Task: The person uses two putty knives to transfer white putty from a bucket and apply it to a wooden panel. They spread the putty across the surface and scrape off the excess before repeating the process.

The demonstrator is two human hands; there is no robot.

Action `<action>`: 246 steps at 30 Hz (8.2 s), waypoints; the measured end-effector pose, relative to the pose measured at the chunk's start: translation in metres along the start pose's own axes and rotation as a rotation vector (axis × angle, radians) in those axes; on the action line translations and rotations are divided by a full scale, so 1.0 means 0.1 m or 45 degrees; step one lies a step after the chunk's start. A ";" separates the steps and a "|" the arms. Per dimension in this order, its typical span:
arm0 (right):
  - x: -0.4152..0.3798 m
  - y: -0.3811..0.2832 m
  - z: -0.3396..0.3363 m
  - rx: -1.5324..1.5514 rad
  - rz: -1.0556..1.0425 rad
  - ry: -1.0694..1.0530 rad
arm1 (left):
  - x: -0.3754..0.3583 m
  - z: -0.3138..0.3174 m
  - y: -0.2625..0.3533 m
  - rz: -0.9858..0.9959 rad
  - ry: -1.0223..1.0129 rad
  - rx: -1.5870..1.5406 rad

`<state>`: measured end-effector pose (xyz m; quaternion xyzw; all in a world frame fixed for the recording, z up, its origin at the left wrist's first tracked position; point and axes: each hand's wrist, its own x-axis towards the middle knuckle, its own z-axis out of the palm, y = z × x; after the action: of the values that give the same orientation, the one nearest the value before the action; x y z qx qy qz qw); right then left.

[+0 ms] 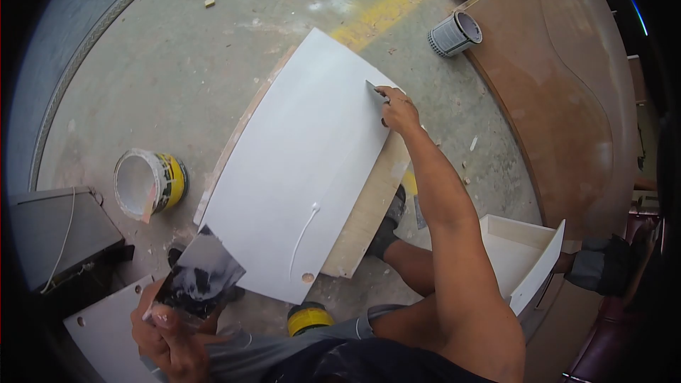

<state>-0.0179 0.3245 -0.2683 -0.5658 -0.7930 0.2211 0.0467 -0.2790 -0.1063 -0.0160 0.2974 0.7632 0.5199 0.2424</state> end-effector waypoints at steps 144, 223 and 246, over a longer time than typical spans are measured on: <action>-3.43 -0.64 0.03 1.988 0.208 -0.038 | -0.14 -0.15 -0.38 -0.101 -0.581 -1.333; -4.04 -2.79 -1.12 1.206 -1.237 0.387 | -0.52 -0.59 0.07 -0.114 -0.310 -1.608; -1.32 0.23 -0.23 -0.111 0.051 0.058 | -0.28 -0.46 -0.15 -0.145 -0.189 -1.559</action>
<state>0.0568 0.2160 -0.2335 -0.5881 -0.7890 0.1741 0.0357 -0.2935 -0.1609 -0.0127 0.0986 0.3223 0.8276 0.4488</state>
